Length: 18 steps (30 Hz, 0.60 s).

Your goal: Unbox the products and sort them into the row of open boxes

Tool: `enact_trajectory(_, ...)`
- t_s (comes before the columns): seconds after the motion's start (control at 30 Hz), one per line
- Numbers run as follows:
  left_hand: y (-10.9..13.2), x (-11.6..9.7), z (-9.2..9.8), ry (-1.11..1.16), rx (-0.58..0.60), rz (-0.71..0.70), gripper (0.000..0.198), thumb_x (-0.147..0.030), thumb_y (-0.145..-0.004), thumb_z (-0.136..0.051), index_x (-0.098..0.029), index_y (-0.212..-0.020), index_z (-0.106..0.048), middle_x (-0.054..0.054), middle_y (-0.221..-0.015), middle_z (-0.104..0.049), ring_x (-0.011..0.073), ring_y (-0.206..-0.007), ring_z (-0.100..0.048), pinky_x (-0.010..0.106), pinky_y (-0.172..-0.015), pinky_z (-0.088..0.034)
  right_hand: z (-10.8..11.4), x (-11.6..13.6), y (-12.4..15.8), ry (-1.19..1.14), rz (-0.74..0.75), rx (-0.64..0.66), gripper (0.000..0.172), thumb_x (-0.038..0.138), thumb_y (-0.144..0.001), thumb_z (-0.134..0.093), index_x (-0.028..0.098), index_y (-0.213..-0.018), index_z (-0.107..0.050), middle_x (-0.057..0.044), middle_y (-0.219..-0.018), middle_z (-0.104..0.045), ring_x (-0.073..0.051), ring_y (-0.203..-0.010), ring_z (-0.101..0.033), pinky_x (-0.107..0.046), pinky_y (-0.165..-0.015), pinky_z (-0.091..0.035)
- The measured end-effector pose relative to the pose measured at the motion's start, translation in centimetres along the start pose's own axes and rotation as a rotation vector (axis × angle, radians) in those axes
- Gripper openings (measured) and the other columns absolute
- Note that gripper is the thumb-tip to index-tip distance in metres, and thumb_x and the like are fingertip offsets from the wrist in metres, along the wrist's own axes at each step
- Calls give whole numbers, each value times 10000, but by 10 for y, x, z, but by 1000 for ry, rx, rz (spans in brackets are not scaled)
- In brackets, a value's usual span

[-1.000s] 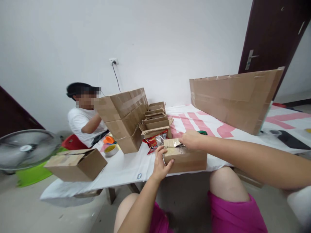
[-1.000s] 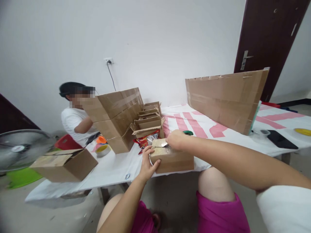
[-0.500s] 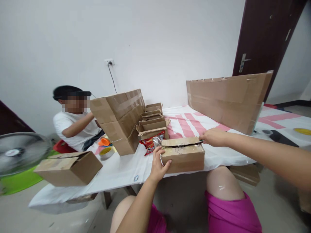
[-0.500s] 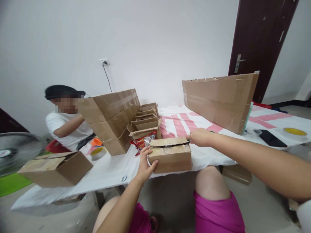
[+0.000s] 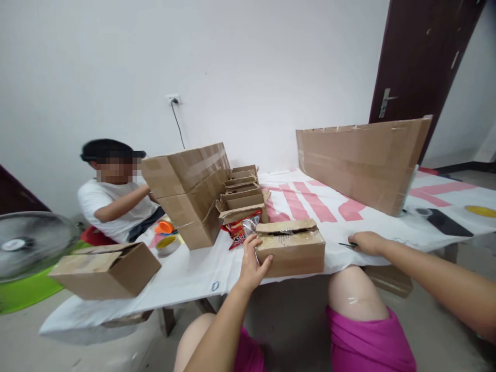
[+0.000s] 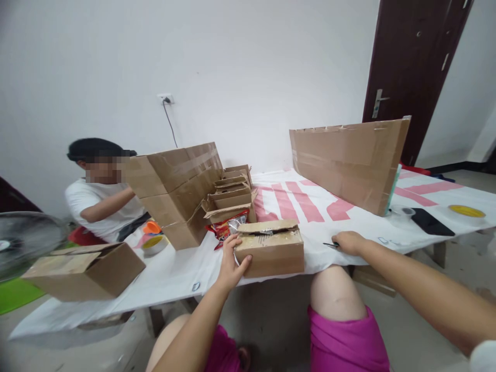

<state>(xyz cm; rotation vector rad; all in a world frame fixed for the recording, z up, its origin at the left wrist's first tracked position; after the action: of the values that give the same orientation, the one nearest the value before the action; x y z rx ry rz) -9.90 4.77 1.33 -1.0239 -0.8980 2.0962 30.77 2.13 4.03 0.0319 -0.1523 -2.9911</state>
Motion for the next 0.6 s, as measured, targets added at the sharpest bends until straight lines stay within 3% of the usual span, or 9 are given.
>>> enact_trajectory(0.07, 0, -1, 0, 2, -3, -3, 434, -286, -811, -612, -195, -1181, -405, 152, -1287, -406, 293, -1245, -430, 522, -1029, -375, -6, 1, 0, -22, -7, -20, 159, 158, -730, -611, 178, -852, -711, -126, -867, -721, -300, -826, -681, -341, -685, -451)
enact_trajectory(0.17, -1, -3, 0, 4, -17, -13, 424, -289, -813, -610, -201, -1175, -409, 155, -1313, -382, 299, -1268, -411, 528, -1036, -367, 1, 8, -3, -78, 13, -95, 165, 228, -748, -640, 169, -882, -714, -138, -921, -719, -299, -869, -673, -359, -731, -473)
enact_trajectory(0.37, -3, -4, 2, 29, -23, -18, 374, -363, -843, -576, -205, -1154, -442, 157, -1298, -419, 307, -1266, -428, 520, -1026, -377, 53, 56, -15, -224, 113, -428, 299, 315, -934, -417, 195, -1079, -649, -108, -1120, -667, -230, -1070, -591, -377, -933, -442)
enact_trajectory(0.47, -4, -5, 5, 35, -33, -11, 287, -396, -895, -485, -200, -1104, -481, 165, -1334, -426, 307, -1279, -427, 520, -1035, -366, 75, 94, -19, -330, 369, -561, 227, 310, -883, -529, 206, -1046, -647, -89, -1068, -672, -225, -1038, -591, -376, -923, -453)
enact_trajectory(0.53, -6, -7, 7, 27, -28, -14, 254, -404, -919, -440, -197, -1055, -497, 175, -1432, -361, 318, -1344, -363, 536, -1063, -328, 83, 117, -23, -329, 550, -554, 219, 252, -822, -614, 191, -1030, -650, -94, -1028, -677, -230, -1004, -597, -372, -897, -462)
enact_trajectory(0.6, -7, -9, 9, 20, -19, -18, 249, -411, -929, -423, -193, -1020, -503, 177, -1510, -271, 330, -1405, -272, 553, -1087, -285, 87, 136, -28, -285, 630, -520, 246, 197, -787, -651, 172, -1031, -650, -104, -1029, -676, -232, -993, -598, -367, -888, -457)
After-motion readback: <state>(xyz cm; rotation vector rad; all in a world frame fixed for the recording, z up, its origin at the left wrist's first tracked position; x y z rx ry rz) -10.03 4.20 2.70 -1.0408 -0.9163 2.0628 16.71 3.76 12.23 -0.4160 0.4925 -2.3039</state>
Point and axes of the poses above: each hand's wrist, its own y-axis away from the middle knuckle, its own z-axis out of the back of the hand, x = y × z, the point moved 1 cm from there along -y, towards the middle knuckle
